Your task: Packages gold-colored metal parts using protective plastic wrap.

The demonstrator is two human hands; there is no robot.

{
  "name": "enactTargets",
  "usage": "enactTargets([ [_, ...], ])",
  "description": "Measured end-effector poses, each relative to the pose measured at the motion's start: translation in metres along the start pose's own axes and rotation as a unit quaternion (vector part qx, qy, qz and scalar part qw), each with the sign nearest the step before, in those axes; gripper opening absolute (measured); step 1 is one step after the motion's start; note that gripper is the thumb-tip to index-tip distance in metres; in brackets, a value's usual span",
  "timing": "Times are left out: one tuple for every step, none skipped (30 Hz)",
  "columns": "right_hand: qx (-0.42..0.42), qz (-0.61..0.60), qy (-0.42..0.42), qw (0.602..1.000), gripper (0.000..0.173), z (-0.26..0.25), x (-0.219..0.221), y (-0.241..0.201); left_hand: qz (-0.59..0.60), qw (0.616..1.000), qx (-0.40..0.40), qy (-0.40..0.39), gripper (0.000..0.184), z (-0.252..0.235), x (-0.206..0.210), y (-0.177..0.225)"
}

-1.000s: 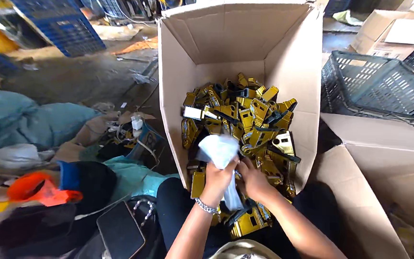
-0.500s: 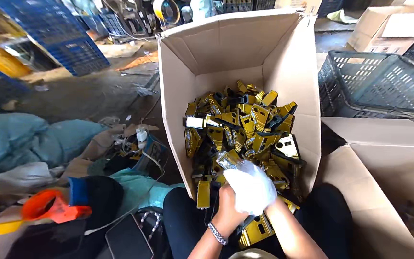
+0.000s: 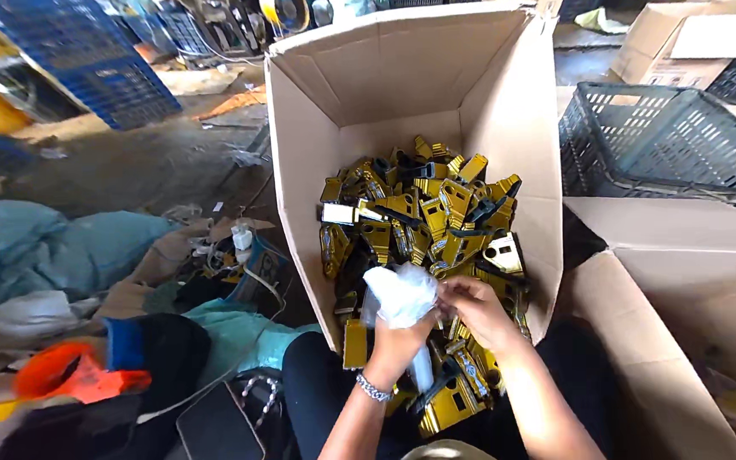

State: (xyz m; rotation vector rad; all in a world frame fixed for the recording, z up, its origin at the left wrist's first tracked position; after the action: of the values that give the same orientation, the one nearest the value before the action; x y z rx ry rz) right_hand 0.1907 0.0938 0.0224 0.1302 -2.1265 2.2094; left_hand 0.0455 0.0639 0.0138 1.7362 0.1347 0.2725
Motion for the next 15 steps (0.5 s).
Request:
enactTargets([
  [-0.003, 0.032, 0.014, 0.999, 0.012, 0.0, -0.001, 0.001, 0.018, 0.999, -0.047, -0.019, 0.057, 0.002, 0.003, 0.004],
  [0.0, 0.071, 0.01, 0.997, 0.018, 0.003, -0.002, 0.005, 0.043, 0.992, -0.112, -0.037, 0.054, 0.005, 0.005, 0.009],
  [0.011, 0.105, -0.004, 0.994, 0.025, 0.007, -0.003, 0.01, 0.059, 0.983, -0.168, -0.044, 0.044, 0.007, 0.005, 0.011],
  [0.032, 0.117, -0.025, 0.992, 0.029, 0.012, -0.004, 0.014, 0.046, 0.979, -0.193, -0.052, 0.038, 0.006, 0.001, 0.012],
  [0.057, 0.105, -0.059, 0.991, 0.029, 0.015, -0.006, 0.015, -0.005, 0.982, -0.178, -0.057, 0.036, 0.001, -0.007, 0.011],
  [0.075, 0.079, -0.094, 0.99, 0.024, 0.018, -0.009, 0.015, -0.088, 0.988, -0.122, -0.047, 0.036, -0.008, -0.018, 0.006],
  [0.089, 0.053, -0.121, 0.987, 0.016, 0.021, -0.011, 0.015, -0.185, 0.982, -0.032, -0.019, 0.036, -0.017, -0.03, -0.001],
  [0.099, 0.026, -0.127, 0.987, 0.008, 0.025, -0.013, 0.016, -0.261, 0.963, 0.054, 0.029, 0.037, -0.023, -0.041, -0.007],
  [0.106, -0.006, -0.106, 0.989, 0.005, 0.026, -0.014, 0.018, -0.294, 0.947, 0.101, 0.083, 0.039, -0.028, -0.051, -0.01],
  [0.113, -0.038, -0.065, 0.991, 0.017, 0.025, -0.014, 0.019, -0.277, 0.948, 0.099, 0.12, 0.04, -0.033, -0.057, -0.01],
  [0.112, -0.057, -0.018, 0.992, 0.027, 0.021, -0.013, 0.019, -0.211, 0.969, 0.053, 0.116, 0.04, -0.033, -0.056, -0.007],
  [0.102, -0.033, -0.005, 0.994, 0.031, 0.02, -0.01, 0.018, -0.104, 0.992, -0.025, 0.059, 0.043, -0.027, -0.046, -0.002],
  [0.085, 0.034, -0.032, 0.995, 0.031, 0.022, -0.004, 0.015, -0.016, 0.994, -0.106, -0.018, 0.048, -0.014, -0.032, 0.004],
  [0.073, 0.11, -0.091, 0.987, 0.031, 0.026, 0.004, 0.012, 0.03, 0.983, -0.163, -0.084, 0.05, 0.0, -0.019, 0.007],
  [0.076, 0.166, -0.158, 0.97, 0.032, 0.03, 0.012, 0.01, 0.039, 0.973, -0.187, -0.128, 0.05, 0.01, -0.012, 0.007],
])
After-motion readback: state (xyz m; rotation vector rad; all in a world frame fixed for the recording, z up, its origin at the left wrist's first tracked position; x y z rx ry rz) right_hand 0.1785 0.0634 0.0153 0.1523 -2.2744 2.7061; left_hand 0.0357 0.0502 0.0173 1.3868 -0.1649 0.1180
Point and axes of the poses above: each hand's wrist, its own z-axis away from the middle knuckle, its own x-axis out of the palm, y = z × x, the point moved 5 cm from there along -z, towards the middle knuckle, and after that the axes turned 9 degrees about y, right-handed, at the moved point
